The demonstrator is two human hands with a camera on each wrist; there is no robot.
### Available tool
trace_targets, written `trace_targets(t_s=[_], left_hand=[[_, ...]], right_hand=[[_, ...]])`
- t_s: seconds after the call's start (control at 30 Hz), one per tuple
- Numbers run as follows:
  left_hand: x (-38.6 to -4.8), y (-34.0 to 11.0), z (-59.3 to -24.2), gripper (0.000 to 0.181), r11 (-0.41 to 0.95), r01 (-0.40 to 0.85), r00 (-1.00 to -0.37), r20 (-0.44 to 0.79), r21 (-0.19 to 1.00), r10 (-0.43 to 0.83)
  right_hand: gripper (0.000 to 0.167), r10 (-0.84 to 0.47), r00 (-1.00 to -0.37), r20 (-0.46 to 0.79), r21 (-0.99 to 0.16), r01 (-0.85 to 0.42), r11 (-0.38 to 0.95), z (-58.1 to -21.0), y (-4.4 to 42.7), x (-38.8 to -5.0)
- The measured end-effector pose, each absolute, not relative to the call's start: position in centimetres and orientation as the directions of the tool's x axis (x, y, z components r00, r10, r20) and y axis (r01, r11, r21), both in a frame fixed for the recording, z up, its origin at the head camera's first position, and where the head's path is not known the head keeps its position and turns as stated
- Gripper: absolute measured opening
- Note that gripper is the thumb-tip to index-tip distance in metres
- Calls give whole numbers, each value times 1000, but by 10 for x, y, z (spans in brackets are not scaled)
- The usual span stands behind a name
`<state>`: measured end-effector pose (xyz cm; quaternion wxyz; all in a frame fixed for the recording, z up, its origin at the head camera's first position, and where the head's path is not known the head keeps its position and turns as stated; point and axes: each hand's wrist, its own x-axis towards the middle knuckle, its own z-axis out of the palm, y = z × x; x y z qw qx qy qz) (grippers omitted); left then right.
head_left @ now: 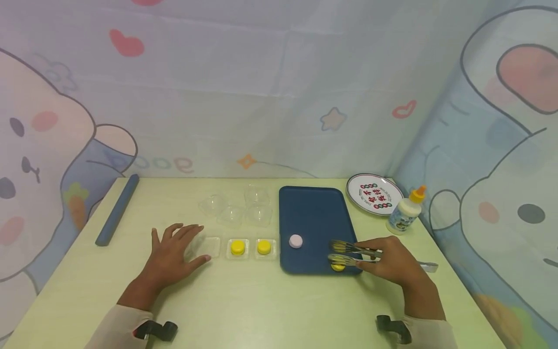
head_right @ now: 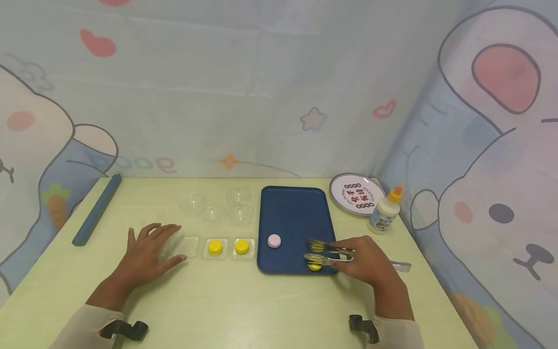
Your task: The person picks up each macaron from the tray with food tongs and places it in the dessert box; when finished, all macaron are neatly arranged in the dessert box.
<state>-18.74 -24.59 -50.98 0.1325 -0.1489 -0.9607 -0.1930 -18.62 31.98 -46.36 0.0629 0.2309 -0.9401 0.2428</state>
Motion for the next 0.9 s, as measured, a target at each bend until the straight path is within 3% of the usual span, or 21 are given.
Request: trace_targets(t_s=[0.6,0.9], left_hand=[[-188,-246,-507,79,889,322,-931,279,325,236],[-187,-246,-508,78,887,325,-929,288,328,234]], right_hand=[[39,-384,-918,103,-510,-380,772,-460,323,-186],[39,-373,-915,153,-475,-399,784,-462,320,-189]])
